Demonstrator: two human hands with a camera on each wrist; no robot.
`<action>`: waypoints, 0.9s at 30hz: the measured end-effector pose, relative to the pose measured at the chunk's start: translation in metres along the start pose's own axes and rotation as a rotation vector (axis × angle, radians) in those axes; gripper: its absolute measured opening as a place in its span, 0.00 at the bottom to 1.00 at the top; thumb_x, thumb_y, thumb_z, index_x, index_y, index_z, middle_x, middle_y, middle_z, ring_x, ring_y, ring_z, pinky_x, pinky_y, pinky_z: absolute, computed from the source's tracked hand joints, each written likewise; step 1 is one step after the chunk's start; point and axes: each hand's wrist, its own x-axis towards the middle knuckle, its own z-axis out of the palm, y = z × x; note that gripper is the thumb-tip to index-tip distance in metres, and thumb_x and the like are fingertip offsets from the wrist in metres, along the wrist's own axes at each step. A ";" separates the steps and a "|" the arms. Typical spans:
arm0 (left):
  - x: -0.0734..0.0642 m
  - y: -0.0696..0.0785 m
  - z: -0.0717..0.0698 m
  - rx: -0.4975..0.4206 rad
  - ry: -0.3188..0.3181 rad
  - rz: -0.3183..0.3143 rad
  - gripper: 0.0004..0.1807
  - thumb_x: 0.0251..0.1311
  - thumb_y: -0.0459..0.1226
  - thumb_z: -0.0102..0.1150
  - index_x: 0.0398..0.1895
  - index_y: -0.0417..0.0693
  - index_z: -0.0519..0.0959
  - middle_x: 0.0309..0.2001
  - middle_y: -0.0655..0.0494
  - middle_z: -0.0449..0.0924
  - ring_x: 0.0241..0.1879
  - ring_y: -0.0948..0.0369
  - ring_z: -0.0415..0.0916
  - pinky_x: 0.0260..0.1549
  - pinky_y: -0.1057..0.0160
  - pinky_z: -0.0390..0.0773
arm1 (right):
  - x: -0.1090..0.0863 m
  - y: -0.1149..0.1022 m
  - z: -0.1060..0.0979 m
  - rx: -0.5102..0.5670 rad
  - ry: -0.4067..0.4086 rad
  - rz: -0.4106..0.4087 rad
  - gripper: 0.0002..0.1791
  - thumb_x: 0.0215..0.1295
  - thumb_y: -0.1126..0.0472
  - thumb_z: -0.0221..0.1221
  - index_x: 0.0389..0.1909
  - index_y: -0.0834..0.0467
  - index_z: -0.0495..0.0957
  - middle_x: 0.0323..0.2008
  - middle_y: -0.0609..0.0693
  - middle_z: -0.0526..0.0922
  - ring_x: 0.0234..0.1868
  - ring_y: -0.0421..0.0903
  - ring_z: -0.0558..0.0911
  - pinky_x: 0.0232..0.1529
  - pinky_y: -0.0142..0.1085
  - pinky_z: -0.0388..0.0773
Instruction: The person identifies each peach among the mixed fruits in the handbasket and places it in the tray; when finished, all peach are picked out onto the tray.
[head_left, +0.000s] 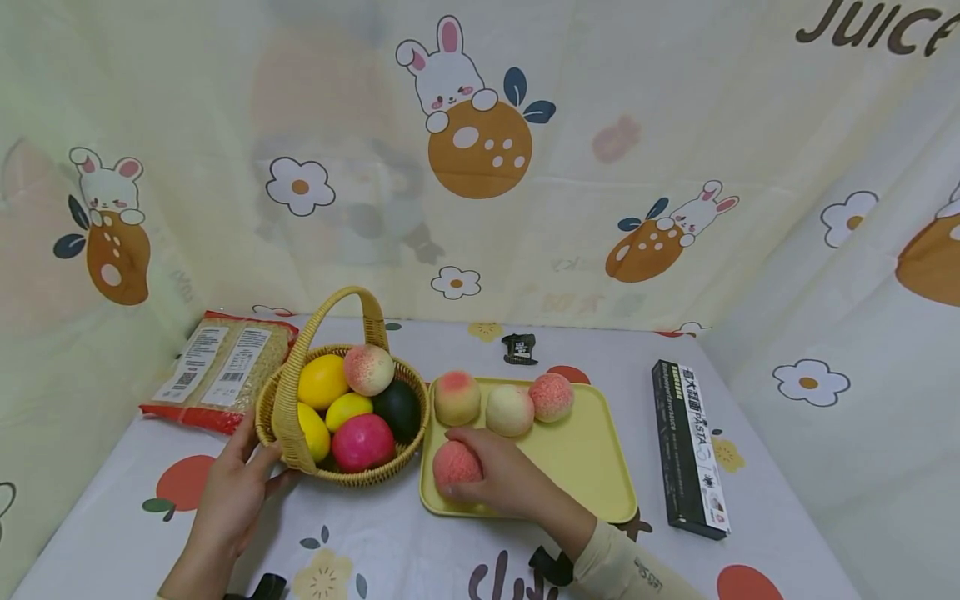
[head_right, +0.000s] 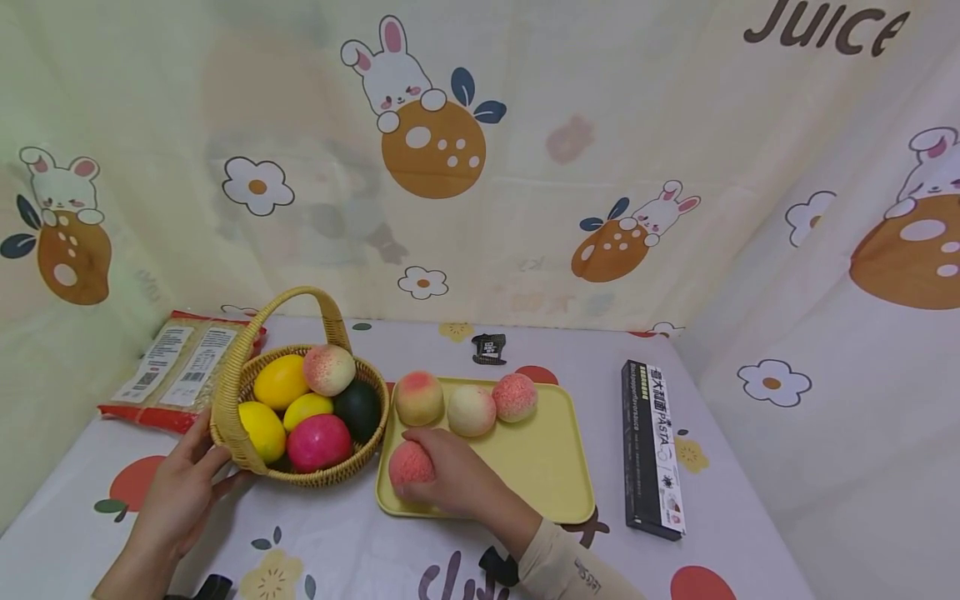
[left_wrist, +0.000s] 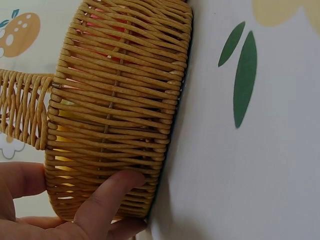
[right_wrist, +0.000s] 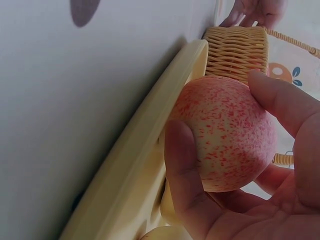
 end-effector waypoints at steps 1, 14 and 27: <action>0.000 0.000 0.000 -0.001 -0.001 -0.001 0.43 0.82 0.42 0.46 0.85 0.76 0.31 0.88 0.58 0.33 0.84 0.43 0.50 0.64 0.45 0.74 | 0.000 0.000 0.000 -0.003 0.000 -0.003 0.37 0.61 0.51 0.74 0.71 0.55 0.75 0.65 0.49 0.82 0.66 0.47 0.80 0.72 0.52 0.76; -0.001 0.001 0.000 -0.007 -0.006 -0.006 0.43 0.83 0.42 0.45 0.85 0.77 0.31 0.88 0.59 0.32 0.84 0.44 0.50 0.64 0.45 0.74 | -0.003 -0.001 0.000 -0.018 -0.008 0.007 0.39 0.59 0.49 0.75 0.71 0.54 0.75 0.65 0.48 0.83 0.66 0.46 0.80 0.72 0.51 0.77; 0.000 -0.003 0.000 -0.011 -0.001 0.012 0.42 0.83 0.43 0.46 0.85 0.78 0.32 0.88 0.59 0.34 0.83 0.44 0.52 0.63 0.45 0.76 | -0.023 -0.014 -0.038 0.052 -0.015 0.059 0.40 0.68 0.45 0.69 0.77 0.54 0.70 0.71 0.53 0.78 0.71 0.57 0.77 0.72 0.61 0.73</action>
